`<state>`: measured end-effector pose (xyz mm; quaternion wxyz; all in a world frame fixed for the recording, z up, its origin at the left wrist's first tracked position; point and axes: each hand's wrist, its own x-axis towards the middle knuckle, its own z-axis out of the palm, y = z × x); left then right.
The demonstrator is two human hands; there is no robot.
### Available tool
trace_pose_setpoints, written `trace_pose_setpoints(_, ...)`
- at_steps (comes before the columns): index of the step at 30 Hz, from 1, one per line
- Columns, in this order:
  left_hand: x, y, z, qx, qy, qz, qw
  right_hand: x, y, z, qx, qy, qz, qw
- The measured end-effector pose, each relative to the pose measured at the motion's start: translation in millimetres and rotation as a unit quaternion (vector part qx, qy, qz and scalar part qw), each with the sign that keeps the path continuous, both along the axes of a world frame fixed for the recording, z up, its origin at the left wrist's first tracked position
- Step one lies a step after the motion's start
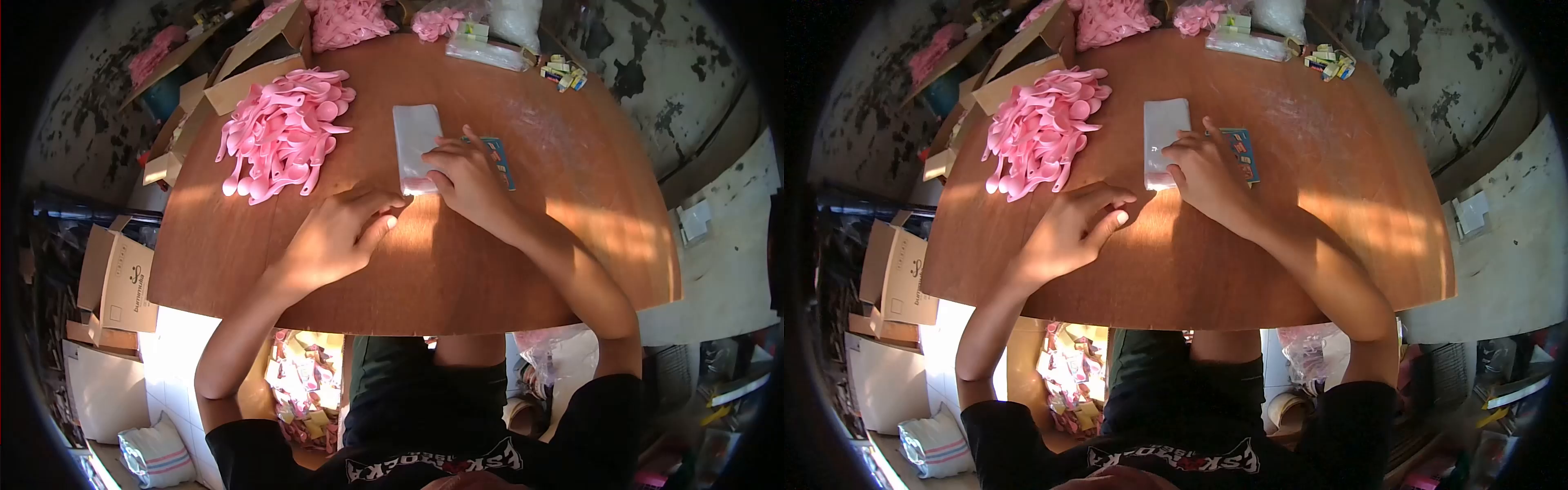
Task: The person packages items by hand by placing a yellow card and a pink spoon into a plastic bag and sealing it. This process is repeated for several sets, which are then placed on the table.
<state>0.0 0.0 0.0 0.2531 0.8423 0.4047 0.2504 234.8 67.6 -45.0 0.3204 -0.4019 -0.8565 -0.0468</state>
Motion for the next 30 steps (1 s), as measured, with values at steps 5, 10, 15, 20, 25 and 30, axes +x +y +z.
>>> trace_pose_setpoints(5,15.5,40.3,-47.0,0.143,0.007,0.052,0.988,-8.0,9.5,-1.4,-0.034,0.052,0.022,0.998)
trace_pose_setpoints(10,21.6,46.4,-71.3,0.202,0.023,0.069,0.977,-7.3,2.2,7.9,-0.010,0.024,0.016,1.000)
trace_pose_setpoints(15,20.7,42.5,-62.8,0.190,-0.062,0.108,0.974,-17.1,-39.4,13.3,0.070,-0.061,0.032,0.995)
trace_pose_setpoints(20,10.8,51.1,-67.9,0.233,-0.097,0.003,0.968,-19.2,-60.2,9.3,0.117,-0.050,0.069,0.989)
trace_pose_setpoints(25,9.5,52.7,-66.1,0.182,-0.179,-0.004,0.967,11.6,-61.5,27.0,0.044,0.025,0.012,0.999)
trace_pose_setpoints(30,6.1,52.1,-57.8,0.126,-0.289,-0.013,0.949,54.1,-57.4,30.8,-0.031,-0.069,-0.071,0.995)
